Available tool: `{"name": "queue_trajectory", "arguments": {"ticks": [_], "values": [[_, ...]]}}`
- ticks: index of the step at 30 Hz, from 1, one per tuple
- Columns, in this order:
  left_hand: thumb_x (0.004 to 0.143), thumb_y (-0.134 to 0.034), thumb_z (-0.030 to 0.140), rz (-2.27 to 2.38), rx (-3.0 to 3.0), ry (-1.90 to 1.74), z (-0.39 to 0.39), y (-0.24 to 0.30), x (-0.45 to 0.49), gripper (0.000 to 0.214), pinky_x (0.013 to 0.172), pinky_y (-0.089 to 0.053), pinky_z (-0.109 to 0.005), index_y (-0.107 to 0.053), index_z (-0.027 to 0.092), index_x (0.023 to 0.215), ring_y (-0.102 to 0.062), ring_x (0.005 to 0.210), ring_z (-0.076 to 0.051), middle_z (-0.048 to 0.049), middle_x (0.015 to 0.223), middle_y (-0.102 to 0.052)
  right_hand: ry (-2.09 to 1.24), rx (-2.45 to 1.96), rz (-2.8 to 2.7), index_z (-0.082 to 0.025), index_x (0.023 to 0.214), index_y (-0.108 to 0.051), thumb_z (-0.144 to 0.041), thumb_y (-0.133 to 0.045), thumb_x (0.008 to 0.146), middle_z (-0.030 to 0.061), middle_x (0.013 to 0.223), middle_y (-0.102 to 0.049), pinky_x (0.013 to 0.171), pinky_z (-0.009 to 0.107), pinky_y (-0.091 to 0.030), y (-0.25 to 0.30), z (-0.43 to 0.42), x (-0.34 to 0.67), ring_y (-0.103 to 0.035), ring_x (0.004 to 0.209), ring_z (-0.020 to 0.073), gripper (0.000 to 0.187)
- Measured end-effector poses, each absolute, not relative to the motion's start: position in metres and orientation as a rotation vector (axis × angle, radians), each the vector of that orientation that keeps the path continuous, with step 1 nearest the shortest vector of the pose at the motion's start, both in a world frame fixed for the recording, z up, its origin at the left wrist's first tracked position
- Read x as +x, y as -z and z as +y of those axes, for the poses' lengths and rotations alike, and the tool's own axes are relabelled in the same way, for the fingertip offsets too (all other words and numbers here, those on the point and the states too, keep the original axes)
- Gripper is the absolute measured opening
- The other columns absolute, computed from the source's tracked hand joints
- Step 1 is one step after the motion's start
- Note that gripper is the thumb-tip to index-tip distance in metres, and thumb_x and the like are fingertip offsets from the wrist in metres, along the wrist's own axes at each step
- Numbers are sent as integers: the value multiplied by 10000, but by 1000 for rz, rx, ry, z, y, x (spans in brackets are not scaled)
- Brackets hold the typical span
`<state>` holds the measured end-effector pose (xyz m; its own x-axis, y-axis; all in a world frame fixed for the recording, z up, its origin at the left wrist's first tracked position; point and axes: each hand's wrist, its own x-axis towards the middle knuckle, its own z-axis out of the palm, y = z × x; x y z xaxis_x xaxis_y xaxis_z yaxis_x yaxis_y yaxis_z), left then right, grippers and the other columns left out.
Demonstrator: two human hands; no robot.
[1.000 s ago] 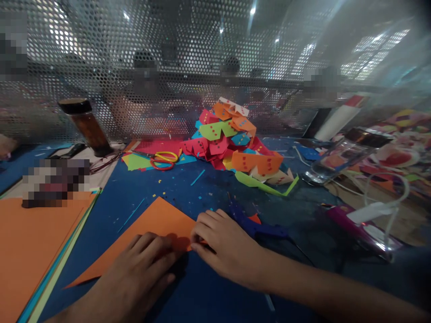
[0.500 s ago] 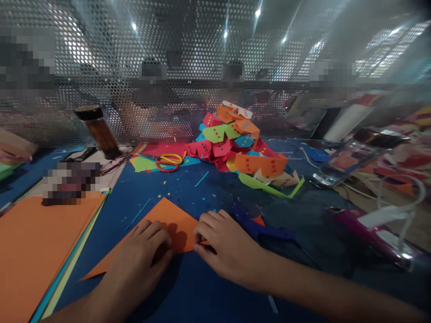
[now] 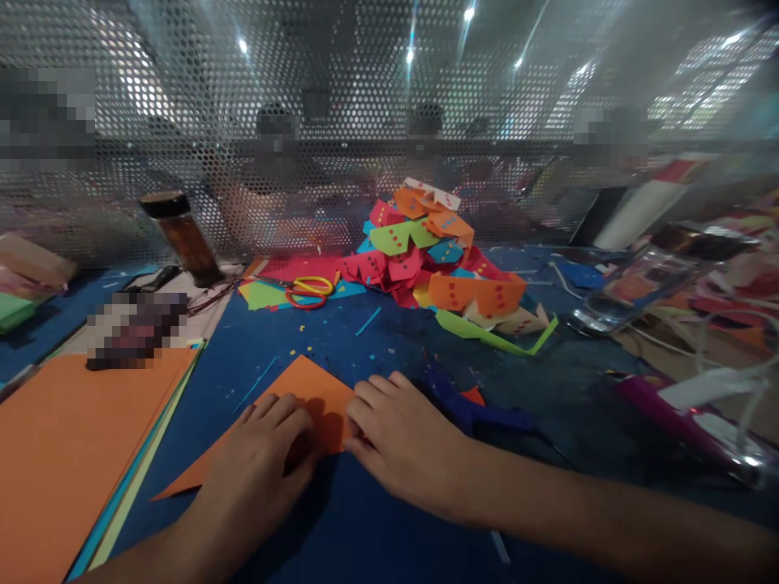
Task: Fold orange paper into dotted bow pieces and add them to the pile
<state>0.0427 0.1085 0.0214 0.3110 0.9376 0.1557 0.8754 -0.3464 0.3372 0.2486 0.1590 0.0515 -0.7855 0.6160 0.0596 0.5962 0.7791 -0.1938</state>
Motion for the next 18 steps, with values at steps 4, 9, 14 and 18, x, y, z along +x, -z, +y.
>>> {"name": "queue_trajectory", "arguments": {"ticks": [4, 9, 14, 18], "values": [[854, -542, 113, 1670, 2413, -514, 107, -23, 44, 133, 723, -461, -375, -542, 213, 766, -558, 815, -230, -27, 846, -605, -222, -953, -2873, -177, 911, -602, -271, -558, 956, 68, 971, -651, 816, 409, -363, -51, 155, 237, -537, 910, 244, 113], [869, -500, 123, 1682, 2384, -431, 102, -28, 41, 125, 739, -429, -407, -541, 213, 794, -539, 848, -254, -37, 876, -598, -282, -993, -2839, -187, 868, -579, -255, -561, 944, 47, 952, -649, 790, 391, -347, -48, 155, 234, -528, 885, 228, 103], [844, -493, 118, 1753, 2272, -417, 96, -30, 34, 116, 760, -402, -434, -537, 217, 803, -537, 863, -267, -30, 874, -591, -244, -975, -2826, -195, 883, -573, -252, -530, 960, 36, 948, -643, 776, 385, -322, -45, 155, 235, -515, 893, 226, 105], [856, -499, 137, 1785, 2268, -438, 95, -27, 29, 107, 740, -383, -416, -530, 218, 793, -536, 833, -256, -22, 852, -582, -201, -971, -2841, -190, 885, -579, -240, -516, 962, 40, 939, -639, 760, 386, -306, -44, 154, 236, -509, 890, 229, 111]]}}
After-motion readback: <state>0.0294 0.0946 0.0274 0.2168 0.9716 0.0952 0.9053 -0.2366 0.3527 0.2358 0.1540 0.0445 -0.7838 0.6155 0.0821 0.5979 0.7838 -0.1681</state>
